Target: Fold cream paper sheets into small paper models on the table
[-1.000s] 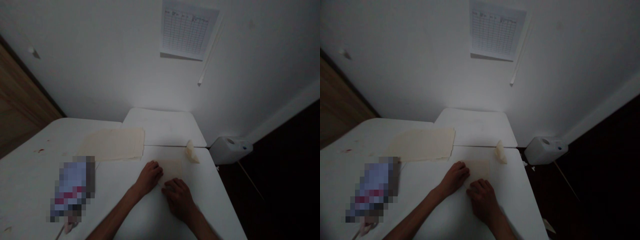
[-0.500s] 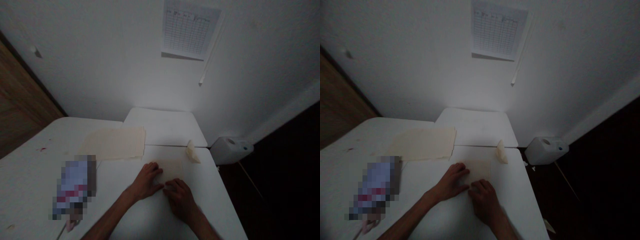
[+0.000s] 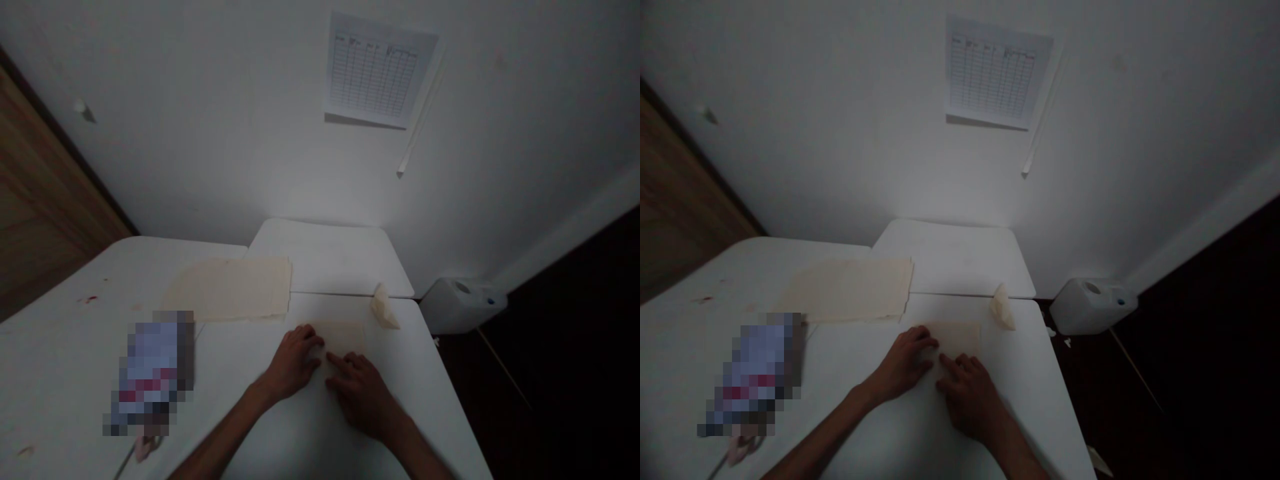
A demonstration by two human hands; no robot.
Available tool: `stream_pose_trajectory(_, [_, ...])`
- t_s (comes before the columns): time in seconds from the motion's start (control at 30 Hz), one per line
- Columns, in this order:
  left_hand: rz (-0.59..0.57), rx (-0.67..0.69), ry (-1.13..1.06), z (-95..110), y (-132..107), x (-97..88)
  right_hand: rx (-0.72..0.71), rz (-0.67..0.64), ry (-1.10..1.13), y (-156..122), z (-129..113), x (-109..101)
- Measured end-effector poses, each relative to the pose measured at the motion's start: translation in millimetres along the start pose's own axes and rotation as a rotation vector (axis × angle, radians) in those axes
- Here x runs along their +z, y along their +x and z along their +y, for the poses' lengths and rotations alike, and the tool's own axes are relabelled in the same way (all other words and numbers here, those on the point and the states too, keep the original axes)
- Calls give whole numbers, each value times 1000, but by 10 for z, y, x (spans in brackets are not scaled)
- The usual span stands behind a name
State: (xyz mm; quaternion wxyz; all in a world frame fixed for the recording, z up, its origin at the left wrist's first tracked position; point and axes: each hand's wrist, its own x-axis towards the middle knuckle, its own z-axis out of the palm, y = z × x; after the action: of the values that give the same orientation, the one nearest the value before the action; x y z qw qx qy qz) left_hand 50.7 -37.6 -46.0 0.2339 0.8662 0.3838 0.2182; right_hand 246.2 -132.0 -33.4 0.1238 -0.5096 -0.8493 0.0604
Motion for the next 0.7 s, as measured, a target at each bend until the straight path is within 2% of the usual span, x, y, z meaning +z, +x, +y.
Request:
stream_pose_trajectory(0.13, [26, -23, -13, -5, -7, -6, -3, -18, -16, 6, -13, -37])
stream_pose_trajectory(0.3, [71, -98, 73, -15, -22, 2, -2, -28, -25, 14, -34, -49])
stream_pose_trajectory(0.53, [151, -307, 264, -181, 7, -112, 33, -97, 16, 8, -32, -81])
stream_pose_trajectory(0.7, [218, -396, 351, -212, 27, -154, 54, -120, 43, 12, -36, -94])
